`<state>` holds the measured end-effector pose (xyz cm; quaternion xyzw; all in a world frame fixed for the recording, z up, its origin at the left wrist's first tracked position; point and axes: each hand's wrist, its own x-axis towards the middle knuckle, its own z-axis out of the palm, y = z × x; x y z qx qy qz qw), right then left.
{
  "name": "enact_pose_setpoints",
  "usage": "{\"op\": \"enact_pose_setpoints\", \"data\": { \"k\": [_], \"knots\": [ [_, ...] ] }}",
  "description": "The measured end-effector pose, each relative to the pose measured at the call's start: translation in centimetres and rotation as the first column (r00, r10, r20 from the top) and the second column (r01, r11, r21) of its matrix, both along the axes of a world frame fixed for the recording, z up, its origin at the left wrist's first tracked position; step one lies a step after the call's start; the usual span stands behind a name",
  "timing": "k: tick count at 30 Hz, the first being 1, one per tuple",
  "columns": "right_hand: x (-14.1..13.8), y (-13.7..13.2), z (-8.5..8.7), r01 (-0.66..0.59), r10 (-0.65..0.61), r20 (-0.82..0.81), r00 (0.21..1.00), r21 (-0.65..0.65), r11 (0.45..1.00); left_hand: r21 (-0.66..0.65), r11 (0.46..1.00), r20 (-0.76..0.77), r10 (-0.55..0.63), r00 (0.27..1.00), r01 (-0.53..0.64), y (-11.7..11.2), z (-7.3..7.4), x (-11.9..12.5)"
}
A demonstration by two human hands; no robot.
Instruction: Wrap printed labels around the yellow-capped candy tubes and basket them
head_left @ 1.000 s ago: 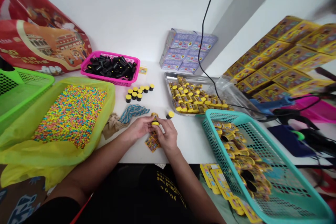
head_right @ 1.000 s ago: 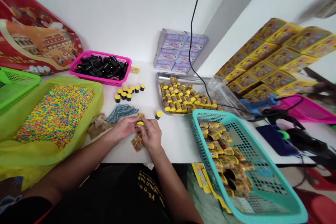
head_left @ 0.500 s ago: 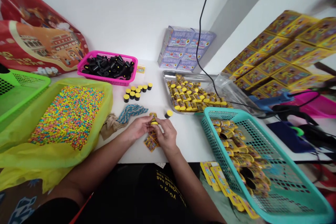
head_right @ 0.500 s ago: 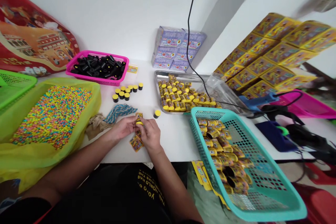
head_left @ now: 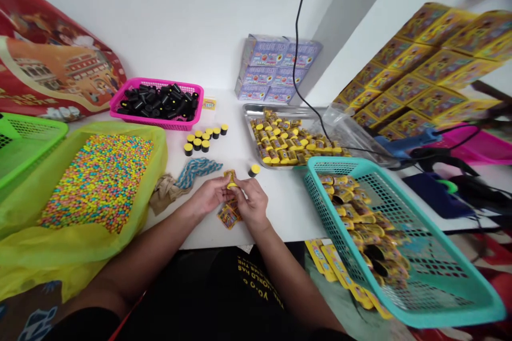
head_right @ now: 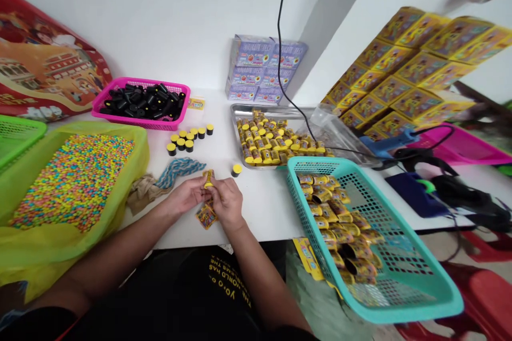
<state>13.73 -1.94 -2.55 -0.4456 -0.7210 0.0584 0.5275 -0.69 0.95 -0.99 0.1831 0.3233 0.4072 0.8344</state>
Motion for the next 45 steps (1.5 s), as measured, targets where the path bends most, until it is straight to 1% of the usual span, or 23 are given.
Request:
{"op": "enact_pose_setpoints", "data": {
  "k": [3,7,10,13,16,18,22,26,30,34,37,41,45],
  "knots": [
    [0.0,-0.1,0.1,0.007,-0.007,-0.002,1.0,0.025,1.0,-0.008,1.0,-0.005,-0.024,1.0,0.023,0.0,0.0,0.1],
    [0.1,-0.2,0.1,0.001,0.0,-0.025,1.0,0.037,0.999,-0.019,1.0,-0.008,-0.014,1.0,0.014,0.0,0.1,0.1],
    [0.1,-0.1,-0.1,0.002,-0.001,-0.029,1.0,0.029,1.0,0.009,1.0,-0.008,0.003,1.0,-0.003,-0.1,0.2,0.0],
    [0.1,-0.2,-0.2,0.022,-0.022,0.014,1.0,0.024,0.999,0.034,0.999,-0.011,0.008,1.0,-0.007,-0.3,0.2,0.0],
    [0.2,0.0,-0.1,0.042,-0.041,0.076,0.996,-0.003,0.999,0.048,0.999,-0.004,0.0,1.0,0.0,-0.1,-0.1,0.0],
    [0.3,0.0,0.1,0.028,-0.025,0.084,0.996,-0.033,0.999,0.061,0.998,0.007,-0.001,1.0,0.0,0.1,-0.3,0.0],
    [0.3,-0.2,0.4,-0.048,0.054,0.074,0.996,-0.077,0.996,0.067,0.998,0.006,-0.001,1.0,0.001,0.0,-0.3,0.1],
    [0.3,-0.1,-0.1,-0.035,0.037,0.018,0.999,-0.097,0.995,0.056,0.998,-0.027,-0.027,0.999,0.029,0.0,-0.2,0.2],
    [0.3,-0.1,-0.6,-0.044,0.043,-0.017,0.999,-0.057,0.997,0.054,0.999,-0.052,0.008,0.999,-0.005,0.0,-0.6,0.2],
    [0.2,-0.2,-0.8,-0.016,0.015,-0.036,0.999,-0.03,0.999,0.065,0.998,-0.073,-0.011,0.997,0.015,0.0,-1.1,0.3],
    [0.3,-0.2,-0.8,-0.023,0.022,-0.046,0.999,-0.011,1.0,0.077,0.997,-0.095,-0.017,0.995,0.024,0.1,-1.1,0.3],
    [0.3,-0.1,-0.4,-0.025,0.025,-0.003,1.0,-0.029,0.999,0.08,0.996,-0.066,-0.019,0.998,0.025,0.0,-0.4,0.2],
    [0.2,-0.1,-0.4,-0.044,0.055,0.12,0.991,-0.095,0.994,0.104,0.994,-0.064,-0.009,0.998,0.015,-0.1,0.1,0.1]
  ]
}}
